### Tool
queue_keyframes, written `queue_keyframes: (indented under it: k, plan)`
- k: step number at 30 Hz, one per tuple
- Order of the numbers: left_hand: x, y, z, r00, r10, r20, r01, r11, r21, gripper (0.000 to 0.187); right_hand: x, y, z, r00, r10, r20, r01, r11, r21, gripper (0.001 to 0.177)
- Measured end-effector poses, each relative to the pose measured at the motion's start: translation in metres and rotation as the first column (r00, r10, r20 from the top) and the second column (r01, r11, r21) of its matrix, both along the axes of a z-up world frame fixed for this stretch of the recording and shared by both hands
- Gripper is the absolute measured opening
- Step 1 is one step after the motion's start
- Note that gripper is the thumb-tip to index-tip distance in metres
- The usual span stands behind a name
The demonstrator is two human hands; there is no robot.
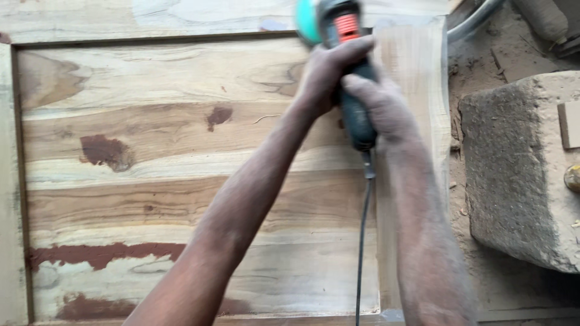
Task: The person uses an electric orbital sander to smooth the surface of a large wooden panel. The sander is moved systematically across the wood, removing rough patches and creating a uniform finish.
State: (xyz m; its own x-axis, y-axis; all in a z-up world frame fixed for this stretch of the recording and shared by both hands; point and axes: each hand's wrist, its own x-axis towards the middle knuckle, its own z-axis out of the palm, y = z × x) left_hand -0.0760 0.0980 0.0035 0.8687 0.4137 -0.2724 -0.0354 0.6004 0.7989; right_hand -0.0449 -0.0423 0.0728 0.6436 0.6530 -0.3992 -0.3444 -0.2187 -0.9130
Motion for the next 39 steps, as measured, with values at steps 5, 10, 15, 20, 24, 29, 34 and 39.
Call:
queue_keyframes:
  k: [5, 10, 15, 20, 24, 29, 34, 39]
  plan:
    - [0.1, -0.052, -0.005, 0.983, -0.185, -0.012, 0.185, 0.971, 0.154, 0.072, 0.063, -0.053, -0.005, 0.991, -0.13, 0.021, 0.125, 0.981, 0.151, 0.078]
    - [0.16, -0.089, -0.003, 0.957, -0.288, -0.048, 0.291, 0.934, 0.207, 0.088, 0.099, -0.084, -0.001, 0.982, -0.188, 0.036, 0.179, 0.967, 0.181, 0.074]
    - [0.129, -0.122, -0.002, 0.951, -0.297, -0.084, 0.309, 0.91, 0.276, 0.082, 0.065, -0.11, 0.014, 0.975, -0.217, 0.043, 0.216, 0.976, 0.008, 0.074]
    - [0.066, -0.144, 0.007, 0.942, -0.322, -0.094, 0.335, 0.924, 0.185, 0.066, 0.015, -0.139, 0.006, 0.97, -0.244, -0.012, 0.244, 0.969, 0.041, 0.073]
    - [0.053, -0.147, 0.003, 0.968, -0.249, -0.035, 0.252, 0.954, 0.165, 0.054, 0.01, -0.144, -0.004, 0.973, -0.226, -0.049, 0.23, 0.968, 0.103, 0.067]
    - [0.1, -0.118, -0.016, 0.968, -0.226, 0.108, 0.205, 0.962, 0.179, 0.06, 0.047, -0.114, -0.015, 0.992, -0.104, -0.064, 0.121, 0.922, 0.367, 0.065]
    - [0.09, -0.11, -0.038, 0.95, -0.307, 0.054, 0.286, 0.928, 0.237, 0.074, 0.037, -0.12, -0.022, 0.983, -0.182, 0.002, 0.177, 0.959, 0.223, 0.072]
    - [0.011, -0.162, -0.016, 0.953, -0.301, 0.008, 0.293, 0.934, 0.206, 0.062, -0.039, -0.167, -0.001, 0.985, -0.17, -0.026, 0.171, 0.963, 0.209, 0.079]
